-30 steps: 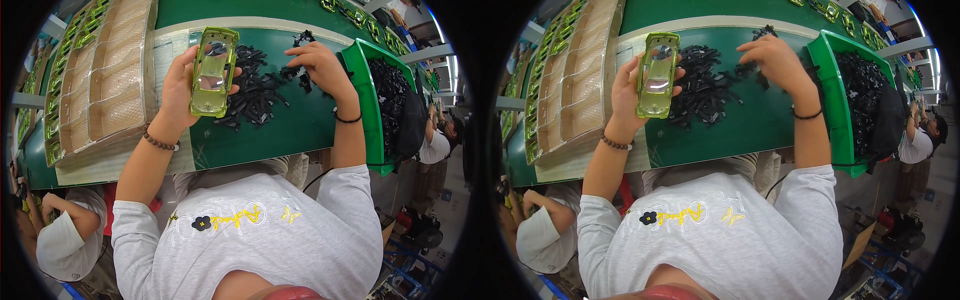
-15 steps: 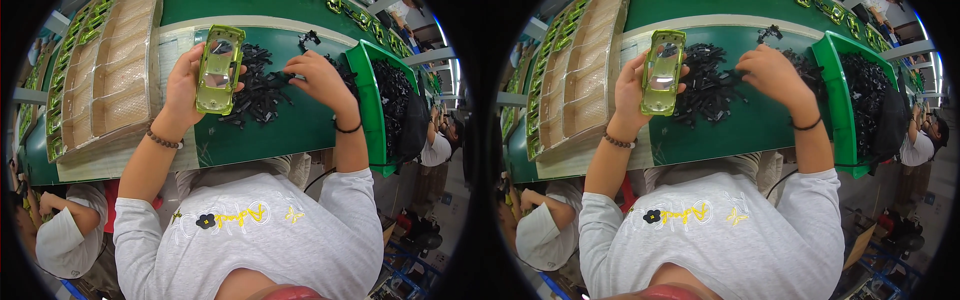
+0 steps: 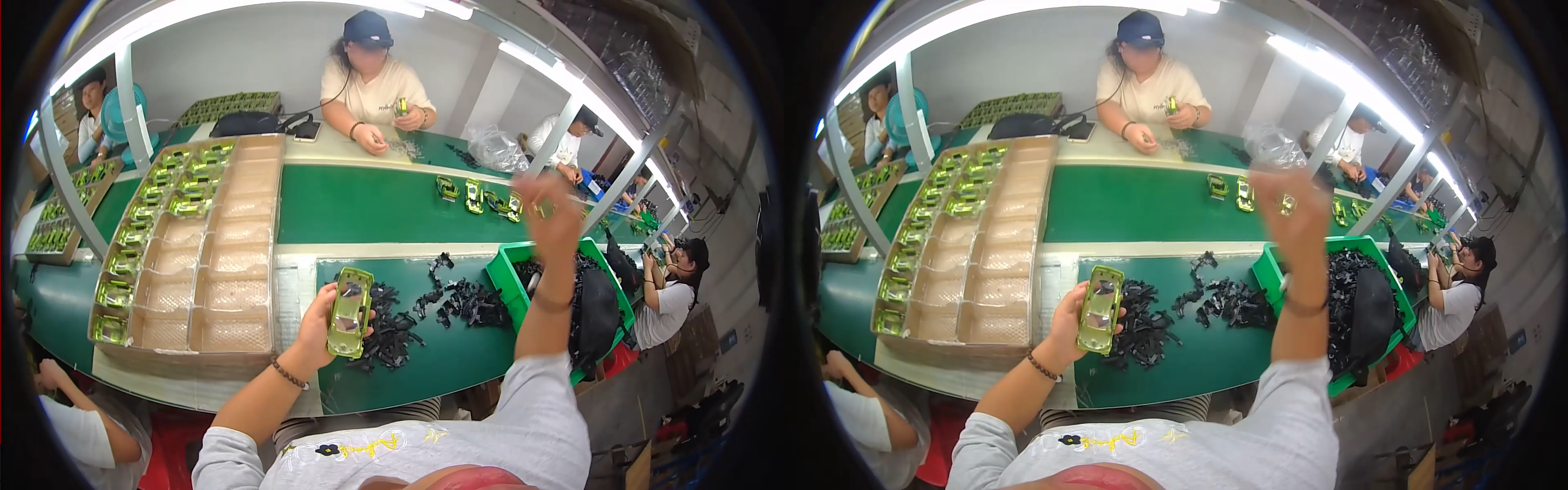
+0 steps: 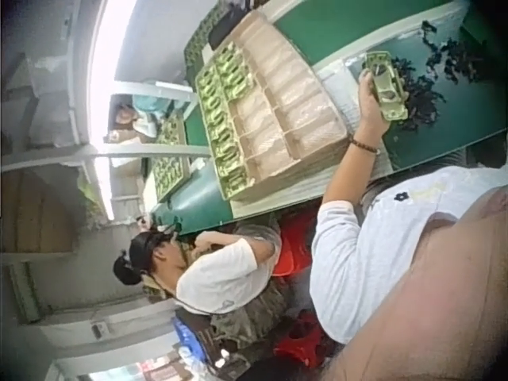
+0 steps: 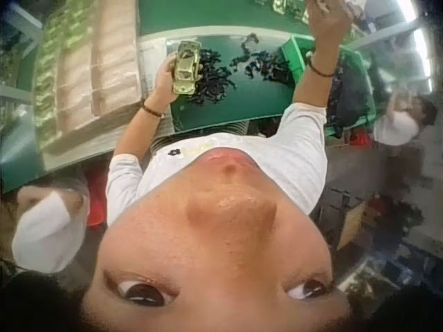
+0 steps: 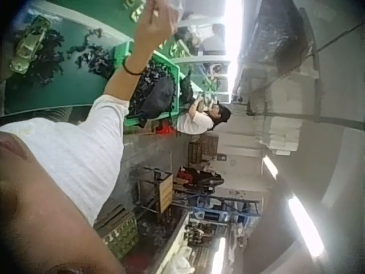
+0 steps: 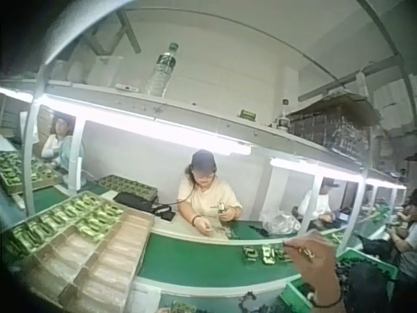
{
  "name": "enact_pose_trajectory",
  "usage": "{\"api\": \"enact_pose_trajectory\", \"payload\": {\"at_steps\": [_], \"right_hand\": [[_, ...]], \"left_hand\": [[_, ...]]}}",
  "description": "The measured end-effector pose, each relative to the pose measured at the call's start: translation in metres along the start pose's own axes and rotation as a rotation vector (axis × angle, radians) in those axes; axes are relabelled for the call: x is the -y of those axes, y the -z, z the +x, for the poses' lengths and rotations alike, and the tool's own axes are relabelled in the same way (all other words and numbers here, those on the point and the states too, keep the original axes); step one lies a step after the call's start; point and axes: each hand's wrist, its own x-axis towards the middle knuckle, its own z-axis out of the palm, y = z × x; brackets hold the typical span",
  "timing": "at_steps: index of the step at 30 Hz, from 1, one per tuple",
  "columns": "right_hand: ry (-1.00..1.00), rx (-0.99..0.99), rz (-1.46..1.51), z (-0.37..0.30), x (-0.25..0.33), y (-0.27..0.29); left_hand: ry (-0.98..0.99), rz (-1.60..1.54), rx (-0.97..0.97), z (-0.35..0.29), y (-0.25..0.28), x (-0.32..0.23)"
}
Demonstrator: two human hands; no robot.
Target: The person assembles toy cars by hand, fitting plastic internal car components into a plastic car chassis, then attaching a toy car shell to complete the assembly.
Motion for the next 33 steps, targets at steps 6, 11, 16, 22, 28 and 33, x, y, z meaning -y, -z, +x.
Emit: {"api": "enact_pose_trajectory", "payload": {"at_steps": [6,11,16,22,28,33], "right_hand": [[-0.002,-0.178,-0.273,0.261,-0.09,-0.02],[0.033,-0.082,-0.488,0.323,-0.187,-0.033],[-0.012,-0.31,-0.21,0.254,-0.092,-0.031],[0.116,0.342,0.196,-0.003,-0.006,-0.035],[-0.044,0.955,0.223,-0.163,-0.025,-0.065],[0.022,0.885,0.187,-0.172,-0.002,-0.078]], "left_hand": [[-0.031,0.036,-0.031,0.003,0.0,-0.001],[-0.023,0.084,-0.046,0.005,-0.001,-0.002],[-0.021,-0.006,-0.066,-0.003,0.003,-0.006],[-0.025,-0.045,-0.089,-0.003,-0.004,-0.007],[0.011,-0.005,-0.075,0.009,-0.008,-0.007],[-0.015,0.04,-0.073,0.002,-0.004,-0.003]]}}
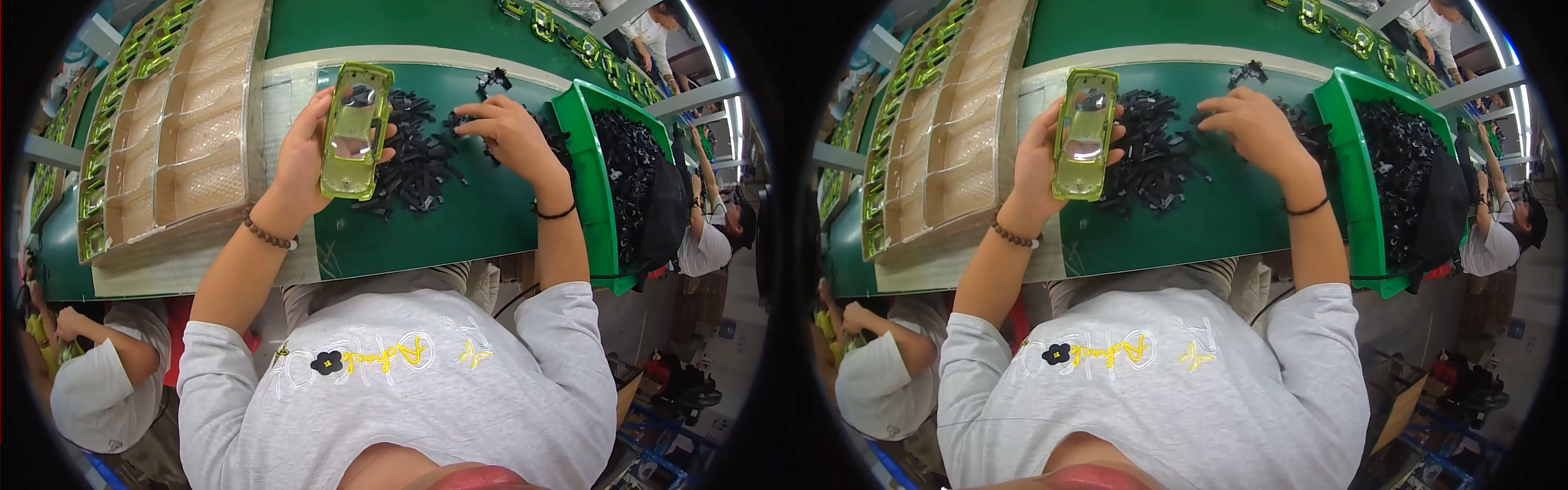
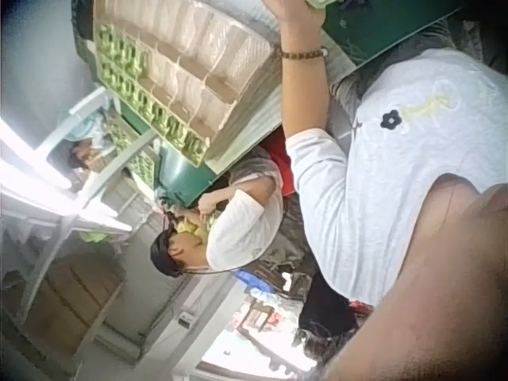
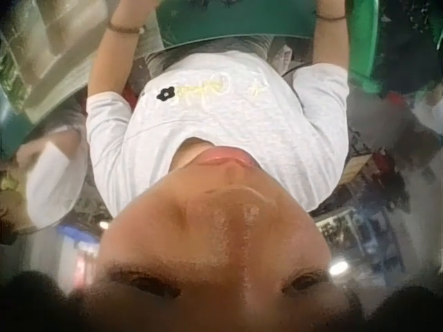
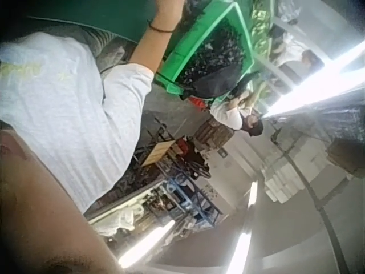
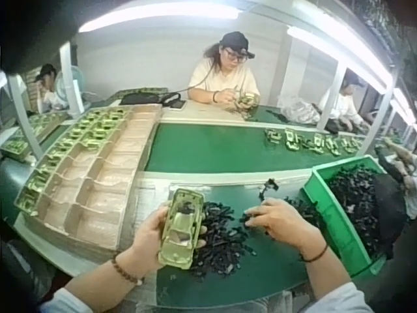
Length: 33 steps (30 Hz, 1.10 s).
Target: The person assembles toy cars by hand, fitting plastic internal car components into a plastic car chassis, then attaching a toy car shell to complete the assembly.
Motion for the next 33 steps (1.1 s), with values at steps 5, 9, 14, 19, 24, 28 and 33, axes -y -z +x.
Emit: {"api": "enact_pose_trajectory", "payload": {"at_steps": [5,9,14,19,24,28,33], "right_hand": [[0.012,0.058,-0.065,0.005,-0.005,-0.013],[0.044,-0.233,0.052,0.02,0.021,-0.003],[0.233,-0.387,0.16,0.052,0.092,0.024],[0.344,-0.296,0.11,0.073,0.094,0.047],[0.416,-0.1,0.091,0.089,0.097,0.054],[0.392,-0.079,-0.055,0.089,0.107,0.039],[0.405,-0.375,-0.224,0.084,0.108,0.016]], "left_hand": [[-0.002,-0.058,0.035,-0.002,-0.002,0.0],[-0.044,-0.103,0.09,0.0,0.002,0.003],[-0.17,0.011,-0.019,-0.001,-0.005,0.003],[0.042,-0.093,0.173,-0.005,-0.004,-0.016],[0.143,-0.288,0.532,-0.01,0.007,-0.025],[0.083,-0.118,0.415,-0.016,0.007,-0.02],[0.011,0.358,0.208,-0.015,-0.009,-0.028]]}}
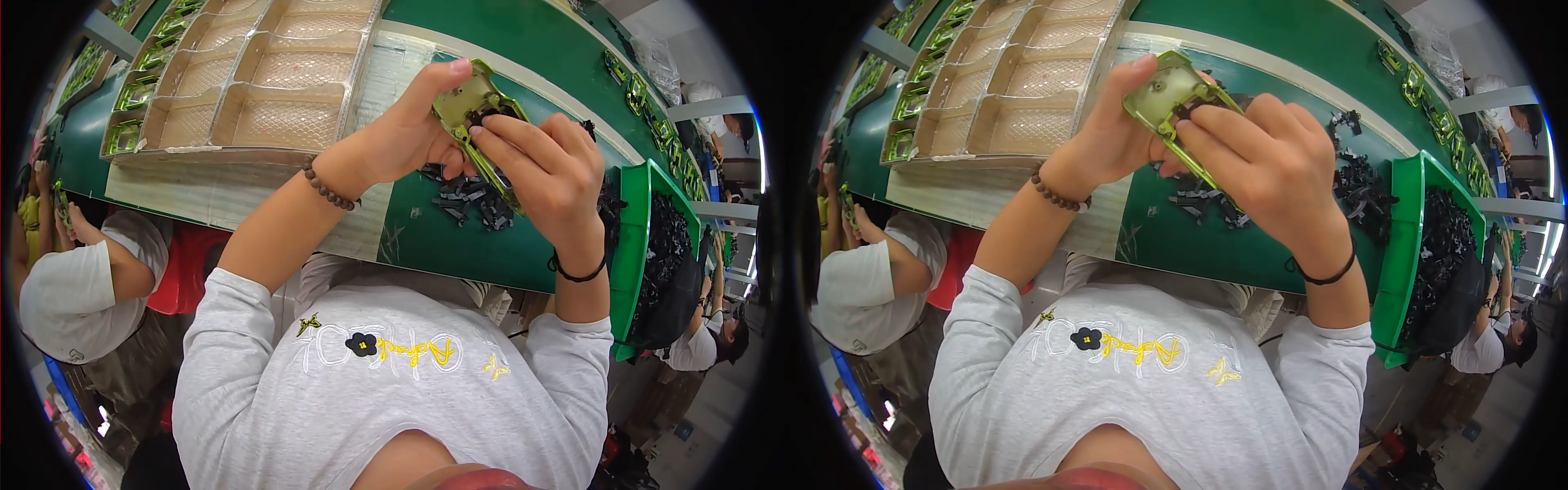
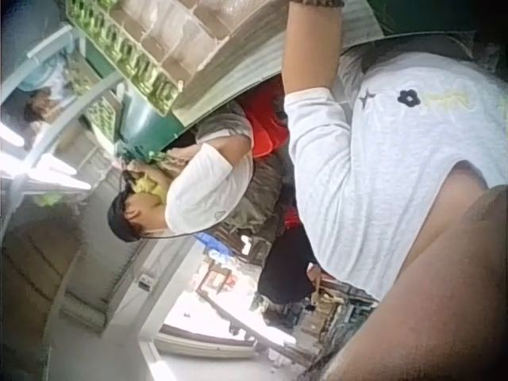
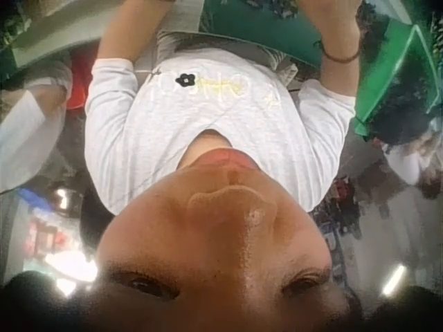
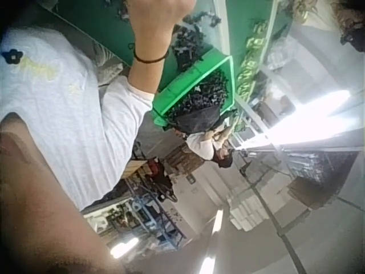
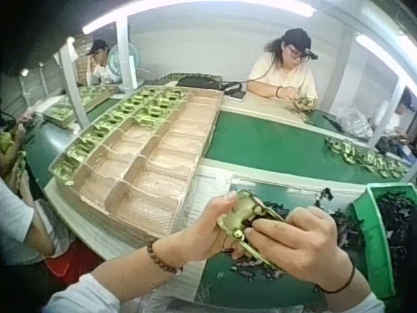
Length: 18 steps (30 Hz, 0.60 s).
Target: The person assembles toy cars by hand, fitting plastic internal car components into a plastic car chassis, then attaching a toy car shell to complete the assembly.
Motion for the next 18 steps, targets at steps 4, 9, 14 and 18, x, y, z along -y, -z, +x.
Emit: {"api": "enact_pose_trajectory", "payload": {"at_steps": [4,9,14,18], "right_hand": [[0.0,-0.058,-0.116,-0.007,0.001,-0.013],[-0.094,-0.206,-0.145,-0.014,-0.003,-0.029],[-0.135,-0.224,-0.154,-0.015,0.001,-0.035],[-0.125,-0.176,-0.121,-0.009,0.002,-0.033]], "left_hand": [[-0.09,0.088,-0.235,0.007,0.0,0.004],[-0.241,-0.038,-0.262,0.009,-0.006,0.016],[-0.447,0.164,-0.329,0.011,-0.009,0.027],[-0.454,0.135,-0.318,0.009,-0.004,0.029]]}}
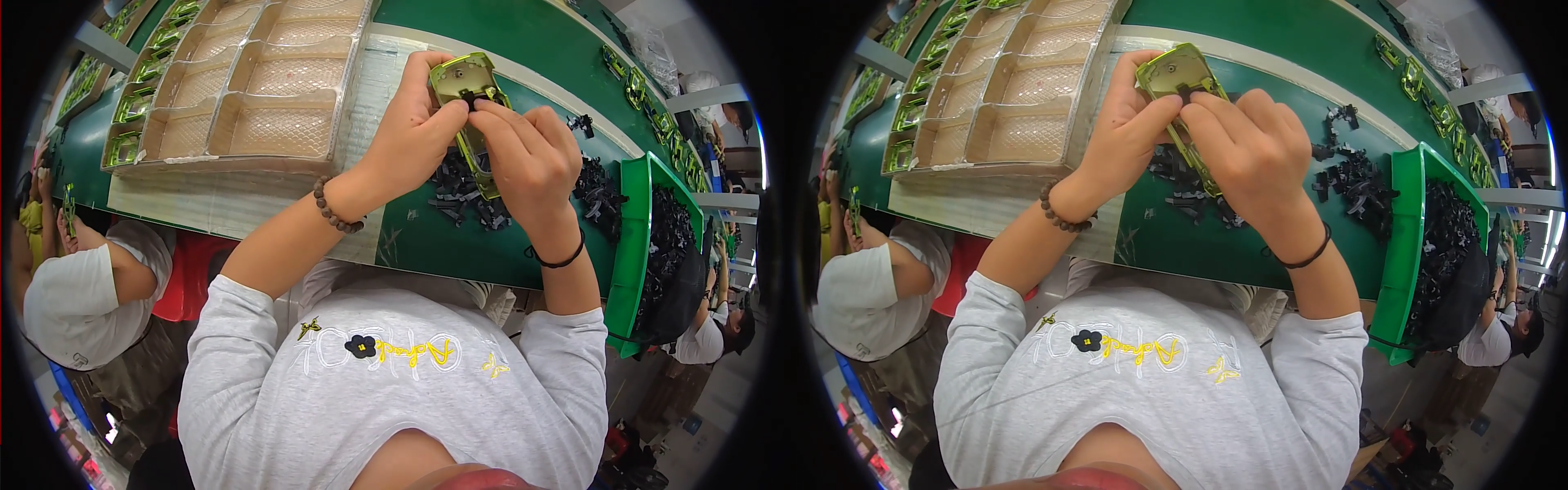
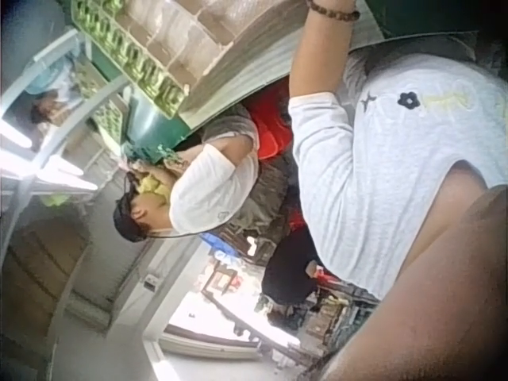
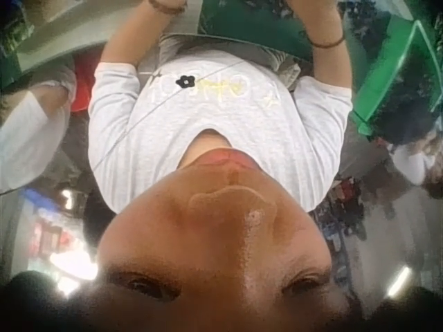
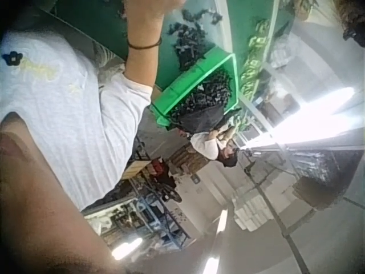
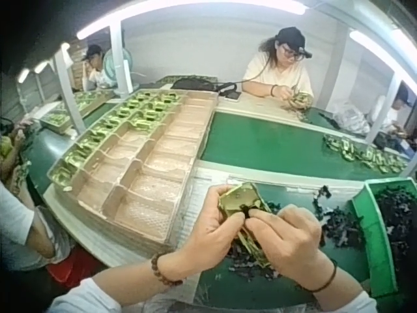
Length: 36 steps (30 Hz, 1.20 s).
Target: The person assembles toy cars by hand, fitting plastic internal car components into a plastic car chassis, then attaching a toy car shell to complete the assembly.
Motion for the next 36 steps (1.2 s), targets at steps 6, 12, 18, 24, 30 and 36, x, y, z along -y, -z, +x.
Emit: {"api": "enact_pose_trajectory", "payload": {"at_steps": [6,12,18,24,30,36], "right_hand": [[-0.112,-0.013,0.151,-0.002,0.002,-0.004],[-0.629,-0.105,0.685,0.003,0.008,-0.008],[-0.975,0.242,0.998,0.0,0.003,-0.015],[-0.777,0.299,0.702,-0.035,-0.024,0.045],[-0.701,0.581,0.348,-0.075,-0.01,0.072],[-0.856,0.639,0.141,-0.099,0.002,0.062]], "left_hand": [[0.007,0.208,-0.042,0.002,0.004,0.001],[-0.078,0.24,-0.135,0.001,-0.003,0.001],[-0.087,0.207,-0.14,0.003,-0.005,0.003],[-0.019,0.087,-0.276,0.012,0.013,-0.01],[0.167,0.026,-0.279,0.013,0.018,-0.006],[0.345,-0.083,-0.234,0.006,0.007,-0.006]]}}
